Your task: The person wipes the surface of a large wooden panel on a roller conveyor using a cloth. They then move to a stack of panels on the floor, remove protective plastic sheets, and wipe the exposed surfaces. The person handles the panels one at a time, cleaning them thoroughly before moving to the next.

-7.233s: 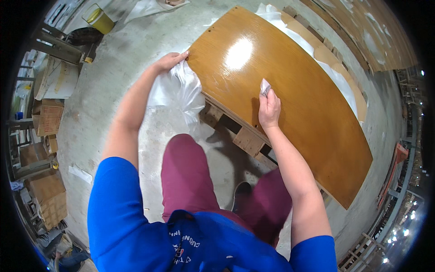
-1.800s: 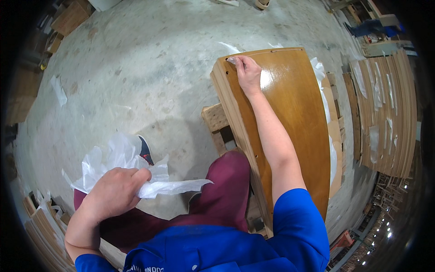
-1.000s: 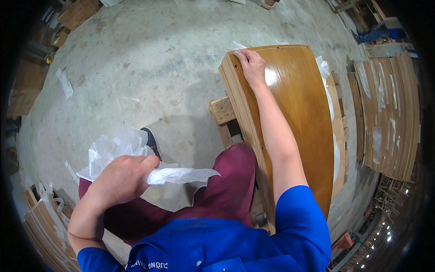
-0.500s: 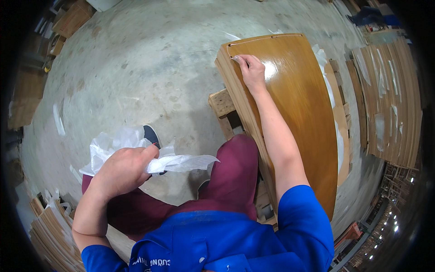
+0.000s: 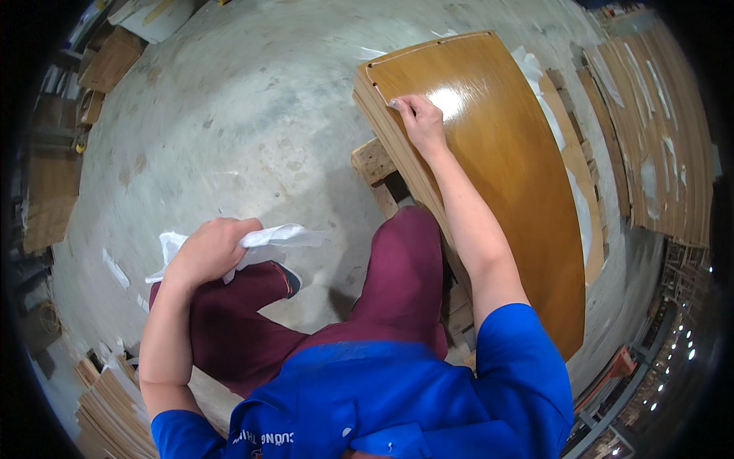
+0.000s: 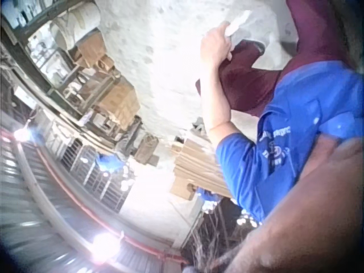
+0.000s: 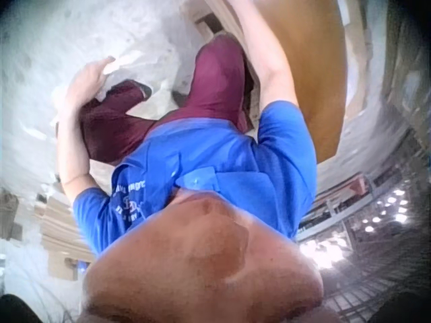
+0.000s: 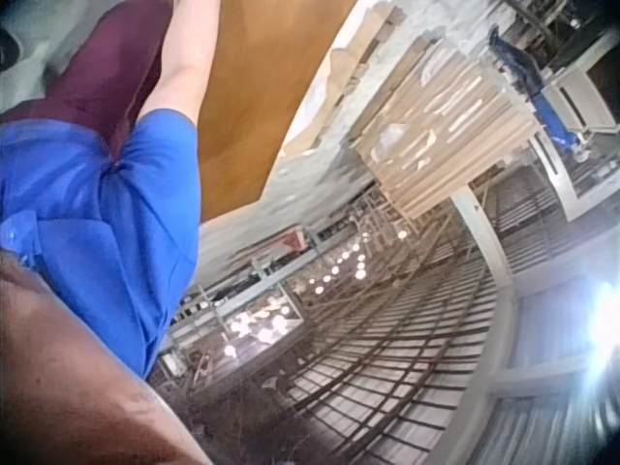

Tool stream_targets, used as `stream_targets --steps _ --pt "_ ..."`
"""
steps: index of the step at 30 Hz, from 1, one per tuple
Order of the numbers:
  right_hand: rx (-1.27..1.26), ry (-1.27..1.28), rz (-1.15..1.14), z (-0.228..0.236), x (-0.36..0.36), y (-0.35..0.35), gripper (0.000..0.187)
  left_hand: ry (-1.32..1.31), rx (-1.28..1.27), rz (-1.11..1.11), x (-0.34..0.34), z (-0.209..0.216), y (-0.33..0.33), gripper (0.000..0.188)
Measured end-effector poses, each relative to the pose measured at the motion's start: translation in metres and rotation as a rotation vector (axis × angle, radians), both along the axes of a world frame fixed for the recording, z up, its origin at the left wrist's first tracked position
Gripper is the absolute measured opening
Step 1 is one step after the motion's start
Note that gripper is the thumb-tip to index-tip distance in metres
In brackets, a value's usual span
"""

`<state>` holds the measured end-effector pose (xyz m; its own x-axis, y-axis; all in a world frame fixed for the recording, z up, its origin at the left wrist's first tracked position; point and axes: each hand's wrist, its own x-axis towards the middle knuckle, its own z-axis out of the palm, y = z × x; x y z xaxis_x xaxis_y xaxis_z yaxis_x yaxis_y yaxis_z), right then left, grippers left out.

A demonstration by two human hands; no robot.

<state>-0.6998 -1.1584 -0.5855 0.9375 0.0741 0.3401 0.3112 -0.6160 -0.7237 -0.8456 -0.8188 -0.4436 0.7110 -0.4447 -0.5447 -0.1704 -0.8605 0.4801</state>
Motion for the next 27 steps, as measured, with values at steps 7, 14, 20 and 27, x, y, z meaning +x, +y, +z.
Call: stream_targets --steps 7,14,20,27 --pt "0.002 0.0 -0.114 0.007 -0.065 -0.028 0.012 0.088 -0.009 -0.031 0.037 -0.012 -0.015 0.031" --pt "0.03 0.074 -0.275 0.013 -0.127 -0.05 0.012 0.131 0.0 -0.052 0.073 -0.035 -0.022 0.029" --pt "0.046 0.109 -0.406 0.015 -0.171 -0.065 0.012 -0.102 -0.052 -0.158 0.112 -0.064 -0.046 0.026" --pt "0.121 0.102 -0.488 0.018 -0.201 -0.062 0.012 -0.207 -0.387 -0.215 0.143 -0.093 -0.055 0.025"
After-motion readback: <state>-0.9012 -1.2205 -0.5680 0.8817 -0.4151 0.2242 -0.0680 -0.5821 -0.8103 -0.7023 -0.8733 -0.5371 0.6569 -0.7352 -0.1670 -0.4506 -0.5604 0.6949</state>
